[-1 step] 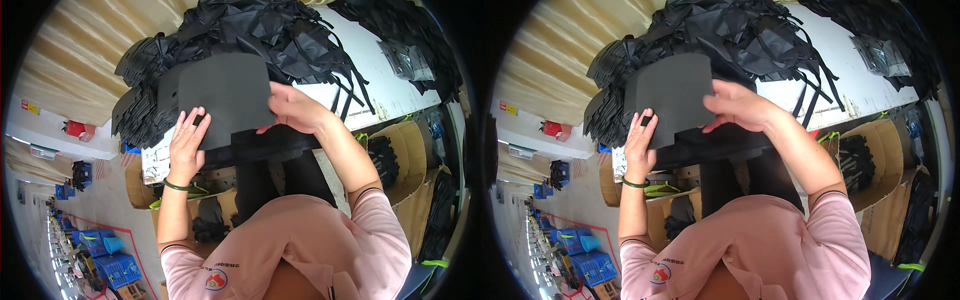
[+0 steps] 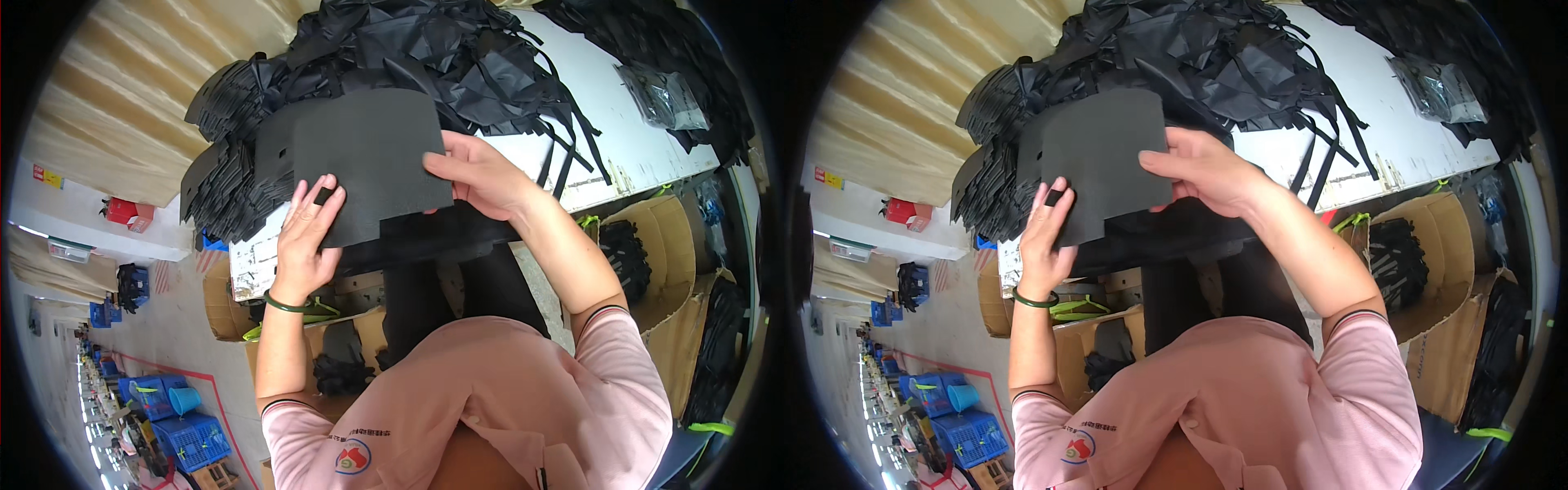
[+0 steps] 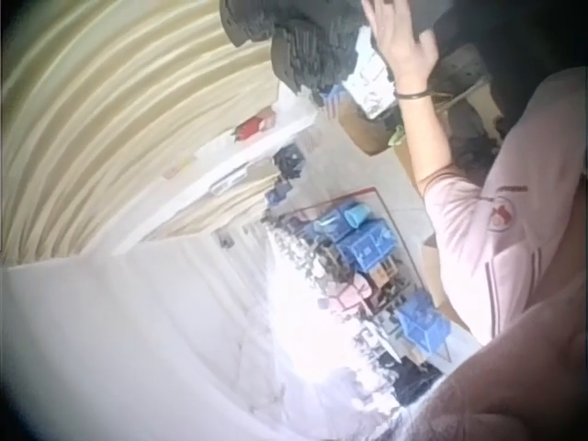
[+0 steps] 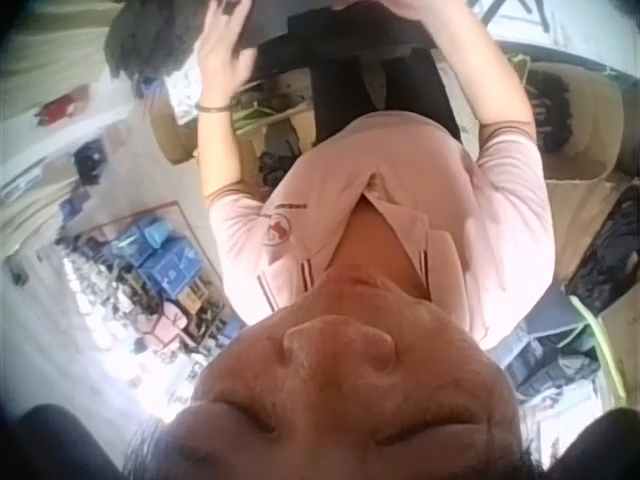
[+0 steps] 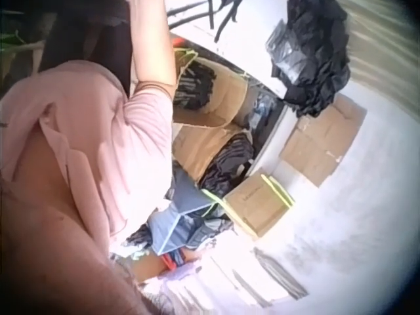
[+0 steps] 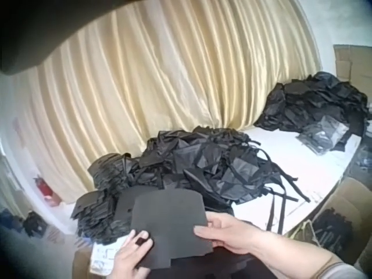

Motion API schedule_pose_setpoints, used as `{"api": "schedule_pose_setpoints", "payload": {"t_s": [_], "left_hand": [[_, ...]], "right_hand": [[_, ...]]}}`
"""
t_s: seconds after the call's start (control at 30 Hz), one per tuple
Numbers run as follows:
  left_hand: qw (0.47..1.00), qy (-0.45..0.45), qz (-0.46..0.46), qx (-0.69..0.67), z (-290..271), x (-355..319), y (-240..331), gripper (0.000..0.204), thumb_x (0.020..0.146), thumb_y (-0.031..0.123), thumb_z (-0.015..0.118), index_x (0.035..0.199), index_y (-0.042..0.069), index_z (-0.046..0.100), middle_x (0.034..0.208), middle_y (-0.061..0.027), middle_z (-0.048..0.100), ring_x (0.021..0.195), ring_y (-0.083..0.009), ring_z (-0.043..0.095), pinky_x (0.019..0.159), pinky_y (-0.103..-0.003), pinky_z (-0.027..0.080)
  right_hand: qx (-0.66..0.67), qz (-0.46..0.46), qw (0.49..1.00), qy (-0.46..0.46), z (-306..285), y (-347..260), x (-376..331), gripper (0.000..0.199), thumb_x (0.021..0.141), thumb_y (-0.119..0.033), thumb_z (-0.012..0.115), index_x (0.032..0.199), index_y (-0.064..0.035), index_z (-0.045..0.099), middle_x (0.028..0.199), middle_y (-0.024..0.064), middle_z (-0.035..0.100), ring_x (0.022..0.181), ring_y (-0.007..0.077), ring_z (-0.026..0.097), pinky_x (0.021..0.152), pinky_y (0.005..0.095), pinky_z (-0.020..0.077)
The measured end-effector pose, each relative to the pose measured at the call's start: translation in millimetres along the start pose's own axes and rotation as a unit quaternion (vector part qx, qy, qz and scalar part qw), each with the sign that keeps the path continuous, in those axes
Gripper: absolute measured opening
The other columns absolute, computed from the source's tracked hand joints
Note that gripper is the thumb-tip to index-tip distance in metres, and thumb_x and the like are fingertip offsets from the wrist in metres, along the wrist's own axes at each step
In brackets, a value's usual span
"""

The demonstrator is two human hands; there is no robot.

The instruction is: Inspecting and sorting black synthetic material components at a manufacturing workbench.

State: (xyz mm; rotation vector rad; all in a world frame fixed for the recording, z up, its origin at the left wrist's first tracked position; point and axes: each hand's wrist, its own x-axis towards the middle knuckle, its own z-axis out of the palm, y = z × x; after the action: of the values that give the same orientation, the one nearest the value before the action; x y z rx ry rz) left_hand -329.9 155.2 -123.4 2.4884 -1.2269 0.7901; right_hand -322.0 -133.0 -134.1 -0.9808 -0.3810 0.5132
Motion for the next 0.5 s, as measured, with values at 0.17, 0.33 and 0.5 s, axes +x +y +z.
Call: {"api": "schedule_pose_setpoints", "payload": {"t_s": [0.17,0.33,0.5], "left_hand": [[0.795,0.307,-0.207,-0.481,0.8,-22.6,-5.2,0.048,0.086,0.005,0.066,0.130,-0.006,0.051,0.136,-0.0191,0.051,0.118,-0.0251,0.055,0.099,-0.041,0.049],[0.684,0.450,-0.391,-0.421,-11.6,-73.6,-36.2,0.032,0.091,0.000,0.059,0.124,-0.003,0.058,0.122,-0.0138,0.061,0.097,-0.0177,0.063,0.088,-0.030,0.054],[0.630,0.446,-0.535,-0.343,16.0,-163.5,-75.0,0.029,0.088,0.001,0.064,0.117,-0.001,0.062,0.104,-0.0097,0.068,0.086,-0.0145,0.064,0.078,-0.027,0.054]], "right_hand": [[-0.126,0.045,0.978,0.160,-34.9,32.1,-12.4,0.029,0.088,-0.011,0.065,0.115,-0.0032,0.056,0.088,-0.0002,0.065,0.073,0.0052,0.060,0.058,0.0191,0.0482],[-0.223,0.109,0.938,0.242,-98.1,72.5,-63.9,0.029,0.085,-0.010,0.069,0.109,-0.0021,0.055,0.076,-0.0004,0.060,0.059,0.0061,0.053,0.049,0.0197,0.0418],[-0.304,0.162,0.883,0.320,-134.6,88.7,-96.8,0.031,0.082,-0.008,0.072,0.105,0.0005,0.053,0.067,0.0010,0.055,0.046,0.0084,0.047,0.039,0.0236,0.0385]]}}
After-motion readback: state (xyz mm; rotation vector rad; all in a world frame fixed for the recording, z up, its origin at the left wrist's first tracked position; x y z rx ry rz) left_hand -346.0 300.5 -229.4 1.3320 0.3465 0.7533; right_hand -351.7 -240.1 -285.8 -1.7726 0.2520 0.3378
